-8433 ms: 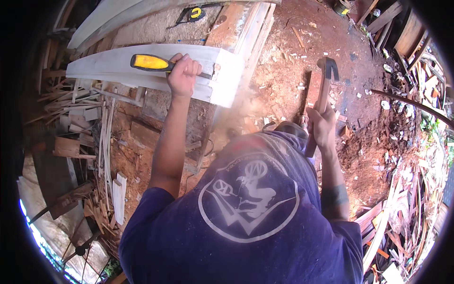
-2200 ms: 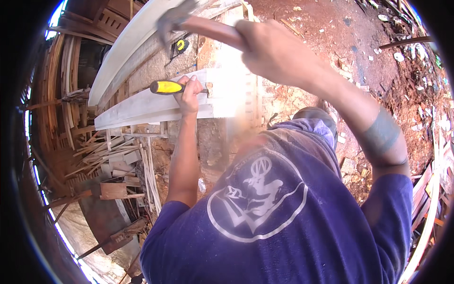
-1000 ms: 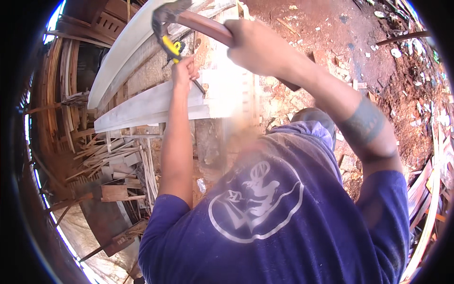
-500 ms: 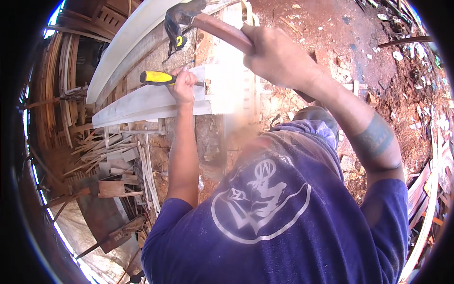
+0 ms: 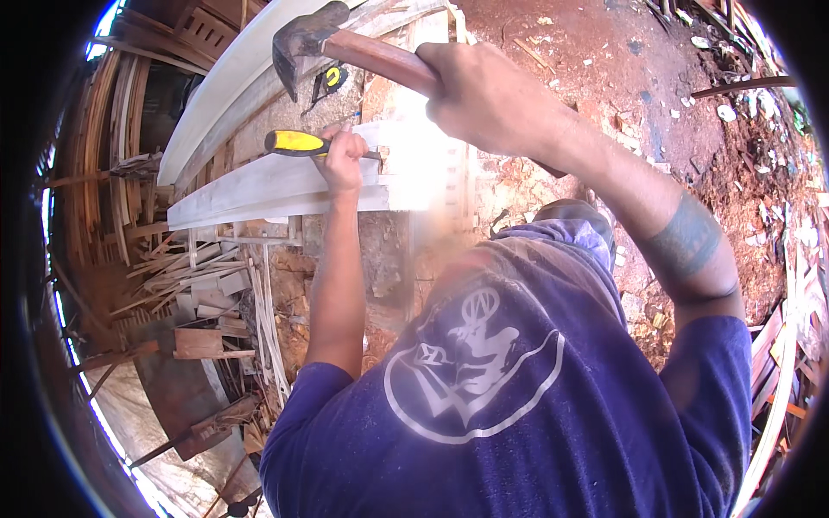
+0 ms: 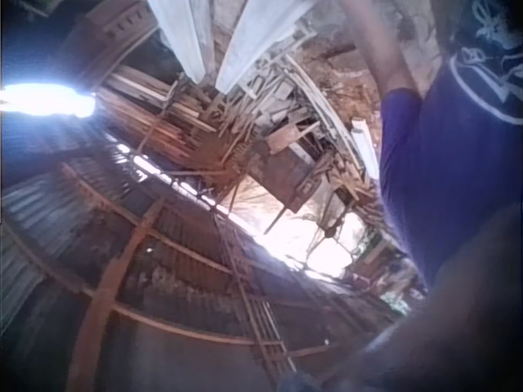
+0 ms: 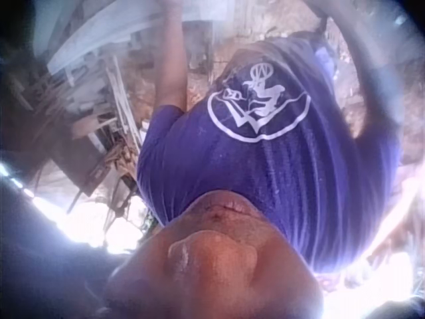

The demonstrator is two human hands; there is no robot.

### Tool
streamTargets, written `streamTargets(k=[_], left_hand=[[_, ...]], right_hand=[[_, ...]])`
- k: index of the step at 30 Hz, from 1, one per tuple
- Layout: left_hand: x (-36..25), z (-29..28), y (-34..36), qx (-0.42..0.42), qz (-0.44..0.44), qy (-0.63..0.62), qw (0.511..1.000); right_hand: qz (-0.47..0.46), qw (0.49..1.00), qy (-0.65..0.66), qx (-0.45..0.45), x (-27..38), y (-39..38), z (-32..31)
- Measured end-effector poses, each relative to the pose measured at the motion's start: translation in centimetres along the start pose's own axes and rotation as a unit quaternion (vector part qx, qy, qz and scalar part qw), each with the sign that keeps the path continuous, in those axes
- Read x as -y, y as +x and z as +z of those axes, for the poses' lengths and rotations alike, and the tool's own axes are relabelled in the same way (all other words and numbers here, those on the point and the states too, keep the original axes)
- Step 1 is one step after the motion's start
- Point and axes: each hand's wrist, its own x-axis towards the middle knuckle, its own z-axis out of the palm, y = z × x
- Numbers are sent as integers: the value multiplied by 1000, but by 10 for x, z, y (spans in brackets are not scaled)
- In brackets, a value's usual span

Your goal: The person uses a hammer and a chisel to carve a rectangular notch into a piece of wood on a workbench, then lifts and repositions a larger wooden beam.

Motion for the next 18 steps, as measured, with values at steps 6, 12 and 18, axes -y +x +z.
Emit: streamTargets(k=[6,12,18], left_hand=[[3,10,-1,29,15,103,994],[2,8,-3,26,0,85,996],[6,-2,0,41,-29,125,991]], right_hand=[[-203,968,-56,-138,34,23,-38],[-122,978,-168,-20,37,11,-13],[-266,945,-154,-110,24,27,-24]])
